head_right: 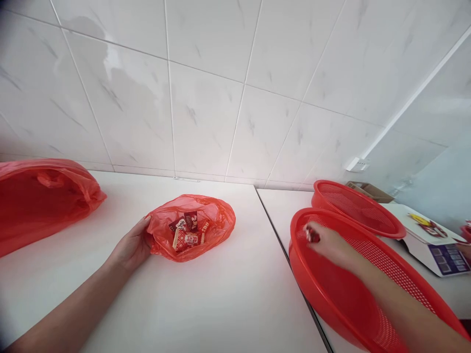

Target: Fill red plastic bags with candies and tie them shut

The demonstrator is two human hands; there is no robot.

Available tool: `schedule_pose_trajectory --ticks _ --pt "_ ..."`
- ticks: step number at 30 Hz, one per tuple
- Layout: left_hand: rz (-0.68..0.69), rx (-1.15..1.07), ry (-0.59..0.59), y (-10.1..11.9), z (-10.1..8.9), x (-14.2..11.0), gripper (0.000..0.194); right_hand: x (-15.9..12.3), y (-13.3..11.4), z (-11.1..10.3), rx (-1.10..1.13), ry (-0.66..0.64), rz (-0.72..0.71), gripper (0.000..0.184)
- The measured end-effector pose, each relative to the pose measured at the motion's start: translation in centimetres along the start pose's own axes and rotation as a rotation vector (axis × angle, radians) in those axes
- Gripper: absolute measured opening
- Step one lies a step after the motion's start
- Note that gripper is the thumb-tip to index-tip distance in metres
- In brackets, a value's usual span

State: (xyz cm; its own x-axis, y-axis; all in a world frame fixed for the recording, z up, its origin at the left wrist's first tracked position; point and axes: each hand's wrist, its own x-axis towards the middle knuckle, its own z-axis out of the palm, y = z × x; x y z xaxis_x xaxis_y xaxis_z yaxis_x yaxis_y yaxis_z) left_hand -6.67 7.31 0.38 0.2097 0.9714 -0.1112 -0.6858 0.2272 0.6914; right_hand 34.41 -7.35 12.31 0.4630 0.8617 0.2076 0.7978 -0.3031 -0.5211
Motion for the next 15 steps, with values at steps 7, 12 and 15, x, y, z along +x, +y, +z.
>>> schedule_pose_trajectory --ticks 7,12,15 --pt "0.006 -0.003 -0.038 -0.3 0.1 0.0 0.026 -1.2 -9.0 -0.4 0.082 0.005 -0.169 0.031" --pt "0.019 -0.024 -0.048 -0.2 0.1 -0.2 0.027 -2.8 -16.4 5.1 0.204 -0.259 -0.492 0.032" --pt "0.019 -0.021 -0.096 -0.1 0.2 -0.4 0.028 -2.1 -18.0 8.2 0.132 -0.378 -0.548 0.046"
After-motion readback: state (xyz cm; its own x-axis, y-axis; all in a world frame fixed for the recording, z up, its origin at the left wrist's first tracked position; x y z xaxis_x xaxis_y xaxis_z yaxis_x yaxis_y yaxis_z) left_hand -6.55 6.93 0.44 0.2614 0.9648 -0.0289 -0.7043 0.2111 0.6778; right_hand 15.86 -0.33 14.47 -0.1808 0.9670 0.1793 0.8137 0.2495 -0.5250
